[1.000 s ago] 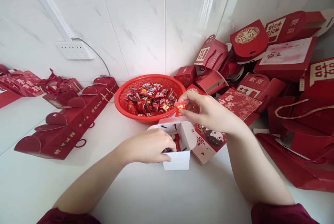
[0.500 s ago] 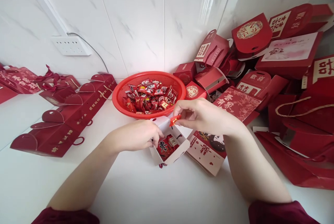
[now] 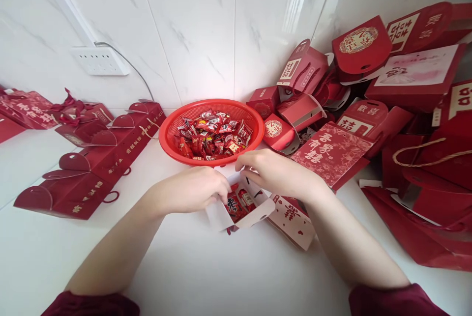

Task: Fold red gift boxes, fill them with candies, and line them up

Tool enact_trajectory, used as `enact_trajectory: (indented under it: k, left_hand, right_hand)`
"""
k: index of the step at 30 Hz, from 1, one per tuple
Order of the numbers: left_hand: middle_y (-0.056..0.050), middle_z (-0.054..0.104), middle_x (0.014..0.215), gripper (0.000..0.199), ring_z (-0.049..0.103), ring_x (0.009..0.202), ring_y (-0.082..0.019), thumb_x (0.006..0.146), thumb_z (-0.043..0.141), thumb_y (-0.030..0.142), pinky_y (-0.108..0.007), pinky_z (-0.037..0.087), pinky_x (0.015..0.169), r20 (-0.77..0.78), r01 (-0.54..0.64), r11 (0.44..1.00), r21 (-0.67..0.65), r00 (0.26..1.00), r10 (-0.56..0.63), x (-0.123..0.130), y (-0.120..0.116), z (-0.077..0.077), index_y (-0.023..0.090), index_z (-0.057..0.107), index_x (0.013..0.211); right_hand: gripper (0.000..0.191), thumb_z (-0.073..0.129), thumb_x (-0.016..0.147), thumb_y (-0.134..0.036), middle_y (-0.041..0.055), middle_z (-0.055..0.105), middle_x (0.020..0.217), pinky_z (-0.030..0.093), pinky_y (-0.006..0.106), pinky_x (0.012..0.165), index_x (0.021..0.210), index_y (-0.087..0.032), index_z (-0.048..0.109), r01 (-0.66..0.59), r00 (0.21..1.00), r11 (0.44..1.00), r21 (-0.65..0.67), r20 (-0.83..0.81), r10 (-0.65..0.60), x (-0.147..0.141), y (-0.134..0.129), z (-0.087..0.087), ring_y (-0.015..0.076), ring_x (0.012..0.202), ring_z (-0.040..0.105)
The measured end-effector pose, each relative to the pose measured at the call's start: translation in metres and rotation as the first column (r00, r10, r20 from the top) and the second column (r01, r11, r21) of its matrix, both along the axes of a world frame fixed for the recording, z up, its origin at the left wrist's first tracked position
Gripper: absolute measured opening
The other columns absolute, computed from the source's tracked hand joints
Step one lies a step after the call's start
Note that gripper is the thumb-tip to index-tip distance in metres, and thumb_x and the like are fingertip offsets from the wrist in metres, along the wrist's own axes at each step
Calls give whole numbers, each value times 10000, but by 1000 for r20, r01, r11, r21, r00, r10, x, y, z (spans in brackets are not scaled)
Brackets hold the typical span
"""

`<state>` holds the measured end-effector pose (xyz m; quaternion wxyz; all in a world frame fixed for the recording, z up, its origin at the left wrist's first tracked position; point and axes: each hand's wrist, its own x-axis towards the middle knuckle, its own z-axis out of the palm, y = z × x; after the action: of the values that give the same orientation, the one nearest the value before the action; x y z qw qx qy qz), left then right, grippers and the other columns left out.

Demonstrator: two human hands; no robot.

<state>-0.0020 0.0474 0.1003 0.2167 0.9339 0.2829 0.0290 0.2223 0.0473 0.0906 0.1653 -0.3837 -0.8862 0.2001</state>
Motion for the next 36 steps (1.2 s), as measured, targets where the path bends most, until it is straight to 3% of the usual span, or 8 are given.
enact_trajectory:
  k: [4, 8, 12, 18, 24, 29, 33, 36]
  left_hand:
    - [24, 730, 1156, 283, 670, 1058, -178, 915, 528, 185, -245, 493, 906, 100, -191, 981, 43, 977, 186, -18, 13, 21, 296, 757, 1038]
    - [-12, 741, 1094, 232, 675, 961, -197, 898, 586, 342, -265, 507, 850, 371, -660, 729, 181, 733, 571, -42, 39, 31, 256, 729, 1058]
    - [-49, 747, 922, 309, 666, 824, -226, 849, 608, 508, -302, 482, 746, 260, -775, 579, 253, 631, 731, -44, 72, 24, 218, 707, 886]
    - [-131, 732, 1061, 587, 661, 994, -351, 658, 723, 629, -367, 475, 771, -177, -722, 584, 370, 563, 807, -30, 107, -5, 200, 677, 1057]
    - [-39, 753, 915, 210, 691, 898, -271, 764, 645, 420, -325, 485, 750, -177, -695, 646, 316, 626, 759, -46, 107, -3, 241, 681, 868]
    - [-22, 751, 924, 239, 693, 804, -194, 814, 660, 439, -284, 527, 735, 270, -661, 750, -9, 721, 638, -55, 82, 21, 221, 678, 912]
    - [-45, 717, 853, 233, 685, 793, -178, 781, 756, 364, -279, 542, 739, 604, -534, 817, -217, 584, 543, -25, 63, 24, 173, 651, 863]
    - [-28, 687, 792, 205, 665, 738, -147, 781, 768, 309, -252, 539, 701, 656, -460, 831, -314, 528, 540, 6, 52, 13, 160, 628, 794]
  right_hand:
    - [200, 468, 940, -128, 35, 691, 843, 419, 282, 661, 898, -192, 653, 41, 998, 999, 22, -55, -39, 16, -6, 17, 167, 739, 601]
    - [182, 480, 960, -185, 20, 691, 835, 419, 280, 635, 921, -203, 657, 65, 992, 998, 19, -111, -63, 30, -8, 25, 156, 701, 589]
    - [196, 474, 976, -219, 19, 691, 836, 425, 280, 622, 949, -209, 668, 107, 988, 994, 29, -115, -103, 35, -6, 26, 157, 689, 592]
    - [201, 485, 975, -241, 34, 692, 813, 444, 274, 614, 940, -210, 681, 158, 984, 987, 40, -90, -154, 36, -4, 26, 170, 678, 609]
    - [211, 486, 976, -252, 36, 699, 805, 470, 280, 637, 930, -215, 689, 174, 981, 984, 27, -98, -170, 39, 4, 25, 176, 687, 627]
    - [195, 525, 968, -309, 42, 722, 835, 508, 310, 712, 914, -224, 692, 221, 958, 975, -2, -185, -218, 35, 12, 21, 204, 769, 673]
    - [234, 551, 967, -420, 49, 734, 1029, 528, 342, 854, 1037, -227, 664, 240, 854, 958, -159, -433, -287, 18, 21, 9, 212, 955, 690]
    - [305, 582, 946, -460, 59, 716, 1090, 541, 342, 893, 1106, -207, 638, 51, 712, 939, -340, -647, -273, 5, 31, -3, 198, 1004, 691]
